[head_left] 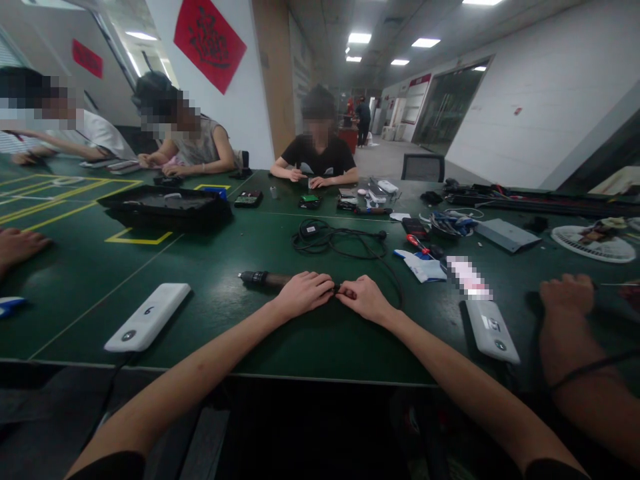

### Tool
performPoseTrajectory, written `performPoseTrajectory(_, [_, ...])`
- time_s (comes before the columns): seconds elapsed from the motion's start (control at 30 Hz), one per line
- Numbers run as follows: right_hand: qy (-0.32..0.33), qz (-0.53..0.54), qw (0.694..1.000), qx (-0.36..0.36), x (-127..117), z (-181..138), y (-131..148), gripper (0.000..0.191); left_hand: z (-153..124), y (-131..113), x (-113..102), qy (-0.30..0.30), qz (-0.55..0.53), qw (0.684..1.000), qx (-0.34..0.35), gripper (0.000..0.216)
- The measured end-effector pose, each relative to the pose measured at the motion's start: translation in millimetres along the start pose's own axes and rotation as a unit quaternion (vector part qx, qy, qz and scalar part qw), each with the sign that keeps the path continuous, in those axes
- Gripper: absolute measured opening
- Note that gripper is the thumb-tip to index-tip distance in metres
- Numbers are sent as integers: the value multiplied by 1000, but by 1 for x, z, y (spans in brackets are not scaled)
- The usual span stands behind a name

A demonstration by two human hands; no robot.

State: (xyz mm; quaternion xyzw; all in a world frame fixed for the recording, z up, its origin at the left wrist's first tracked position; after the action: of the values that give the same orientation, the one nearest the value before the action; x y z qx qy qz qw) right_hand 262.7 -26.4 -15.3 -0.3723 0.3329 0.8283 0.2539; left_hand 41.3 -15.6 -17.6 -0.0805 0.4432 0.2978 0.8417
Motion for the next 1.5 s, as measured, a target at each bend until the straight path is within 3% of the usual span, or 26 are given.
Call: performPoseTrajectory(1.5, [-19, -1, 1000, 11, -2, -3, 2, 11, 1, 0, -1, -7, -21, 1000, 10, 26])
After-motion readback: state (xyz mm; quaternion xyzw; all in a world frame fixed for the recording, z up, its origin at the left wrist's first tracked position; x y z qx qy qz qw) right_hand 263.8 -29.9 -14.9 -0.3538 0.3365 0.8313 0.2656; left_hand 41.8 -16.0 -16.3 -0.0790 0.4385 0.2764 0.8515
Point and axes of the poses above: each hand's wrist, its own z-axis towards the middle knuckle, its own x-axis out of the palm, y = z × x, the point moved 2 cm from there along z, towards the middle knuckle, and after that the axes turned 13 degrees about -y, right-handed, at the moved point
